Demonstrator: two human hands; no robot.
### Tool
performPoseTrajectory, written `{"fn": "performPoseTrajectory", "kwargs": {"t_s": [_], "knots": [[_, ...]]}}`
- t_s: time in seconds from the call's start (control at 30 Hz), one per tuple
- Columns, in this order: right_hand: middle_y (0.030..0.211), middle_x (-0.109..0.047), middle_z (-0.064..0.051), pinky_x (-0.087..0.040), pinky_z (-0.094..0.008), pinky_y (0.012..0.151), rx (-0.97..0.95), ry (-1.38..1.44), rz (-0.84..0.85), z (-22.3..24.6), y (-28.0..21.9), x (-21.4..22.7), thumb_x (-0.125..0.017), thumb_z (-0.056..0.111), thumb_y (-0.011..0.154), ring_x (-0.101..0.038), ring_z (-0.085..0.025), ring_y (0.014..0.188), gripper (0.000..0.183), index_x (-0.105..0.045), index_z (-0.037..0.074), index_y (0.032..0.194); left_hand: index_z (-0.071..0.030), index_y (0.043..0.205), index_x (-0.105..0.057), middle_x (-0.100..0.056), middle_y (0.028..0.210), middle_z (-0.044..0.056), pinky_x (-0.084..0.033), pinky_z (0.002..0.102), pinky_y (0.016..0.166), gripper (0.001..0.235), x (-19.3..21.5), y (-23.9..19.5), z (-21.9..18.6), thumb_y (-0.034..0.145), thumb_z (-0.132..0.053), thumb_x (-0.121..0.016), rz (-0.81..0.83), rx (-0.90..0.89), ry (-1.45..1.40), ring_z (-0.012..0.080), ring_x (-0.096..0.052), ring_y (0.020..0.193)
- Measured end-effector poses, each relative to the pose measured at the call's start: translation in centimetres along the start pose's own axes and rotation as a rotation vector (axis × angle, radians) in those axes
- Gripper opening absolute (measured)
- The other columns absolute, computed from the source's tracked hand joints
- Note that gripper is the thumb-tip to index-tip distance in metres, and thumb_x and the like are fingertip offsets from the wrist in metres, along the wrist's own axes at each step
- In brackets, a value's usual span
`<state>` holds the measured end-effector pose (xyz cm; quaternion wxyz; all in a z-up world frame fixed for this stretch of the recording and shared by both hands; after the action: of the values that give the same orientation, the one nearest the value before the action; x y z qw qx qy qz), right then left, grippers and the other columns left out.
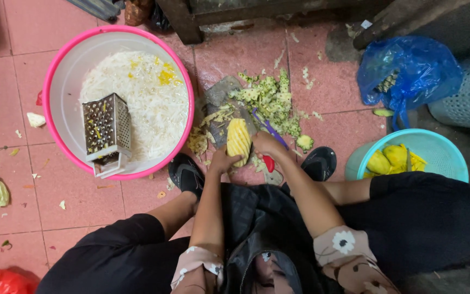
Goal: The person is shredding a yellow fruit, likely a mango or papaya, using a small purple-handled shredding knife while sitting on the floor.
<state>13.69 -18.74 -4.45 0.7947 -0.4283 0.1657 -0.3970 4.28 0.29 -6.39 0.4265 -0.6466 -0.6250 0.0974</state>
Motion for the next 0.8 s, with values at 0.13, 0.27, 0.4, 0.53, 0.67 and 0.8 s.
{"fn": "performPoseTrajectory", "kwargs": {"t_s": [0.13, 0.27, 0.4, 0.53, 0.67, 0.8], "knots": [[0.061, -0.054, -0.005, -0.045, -0.034, 0.03, 0.016, 0.078, -0.01, 4.8, -4.0, -0.2, -0.043, 0.027, 0.1, -0.049, -0.014, 0.036, 0.029, -0.051, -0.001, 0.106, -0.012, 0.118, -0.066, -0.073, 0.109, 0.021, -0.056, 0.047, 0.092, 0.068, 0.1, -0.3, -0.3, 0.065, -0.049, -0.089, -0.012, 0.01, -0.028, 0.0393, -0.068, 0.111], [0.061, -0.035, 0.009, -0.034, -0.018, 0.035, -0.002, 0.649, 0.237, 6.6, -7.2, -0.7, -0.042, 0.034, 0.107, -0.035, -0.001, 0.04, 0.028, -0.046, 0.011, 0.093, -0.011, 0.12, -0.067, -0.073, 0.111, 0.022, -0.056, 0.047, 0.093, 0.067, 0.0, -0.7, 0.0, 0.068, -0.047, -0.087, -0.021, 0.015, -0.099, 0.0396, -0.068, 0.112], [0.062, -0.038, 0.005, -0.037, -0.025, 0.033, 0.182, 0.573, 0.077, 10.3, -13.1, 0.7, -0.043, 0.043, 0.108, -0.038, -0.007, 0.036, 0.033, -0.045, 0.011, 0.098, -0.011, 0.132, -0.064, -0.071, 0.118, 0.022, -0.052, 0.047, 0.1, 0.073, 1.2, -1.4, 1.1, 0.073, -0.047, -0.086, -0.033, 0.084, -0.267, 0.038, -0.065, 0.118], [0.091, -0.067, -0.031, -0.057, -0.061, 0.07, 0.118, -0.759, -0.292, 3.6, -8.9, 3.4, -0.039, 0.036, 0.101, -0.072, -0.051, 0.087, 0.042, -0.05, -0.002, 0.115, -0.011, 0.13, -0.067, -0.071, 0.118, 0.022, -0.052, 0.047, 0.1, 0.072, 1.6, -0.4, 2.6, 0.072, -0.047, -0.087, -0.067, 0.093, -0.302, 0.0387, -0.065, 0.118], [0.088, -0.073, -0.028, -0.056, -0.057, 0.083, 0.15, -0.838, -0.388, 4.3, -12.2, 0.0, -0.037, 0.036, 0.104, -0.074, -0.045, 0.091, 0.035, -0.048, 0.004, 0.113, -0.007, 0.135, -0.053, -0.065, 0.128, 0.024, -0.046, 0.049, 0.109, 0.08, 3.8, -1.7, -2.8, 0.071, -0.045, -0.084, -0.138, 0.026, -0.204, 0.0401, -0.059, 0.125], [0.093, -0.072, -0.034, -0.054, -0.062, 0.089, 0.093, -0.777, -0.353, 3.7, -12.7, -3.2, -0.032, 0.035, 0.106, -0.069, -0.054, 0.099, 0.035, -0.044, 0.003, 0.114, -0.008, 0.139, -0.034, -0.049, 0.135, 0.03, -0.049, 0.06, 0.106, 0.09, 0.7, 0.0, -2.5, 0.073, -0.036, -0.088, -0.222, 0.005, 0.006, 0.0552, -0.058, 0.119]]}}
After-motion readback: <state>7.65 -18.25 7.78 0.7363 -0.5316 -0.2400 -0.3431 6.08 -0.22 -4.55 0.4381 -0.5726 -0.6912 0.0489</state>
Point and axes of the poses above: each hand's wrist, its own y-axis towards the middle knuckle, its own x-axis out of the back of the hand, z = x × y, the point moved 5 cm from there along y, towards the middle knuckle
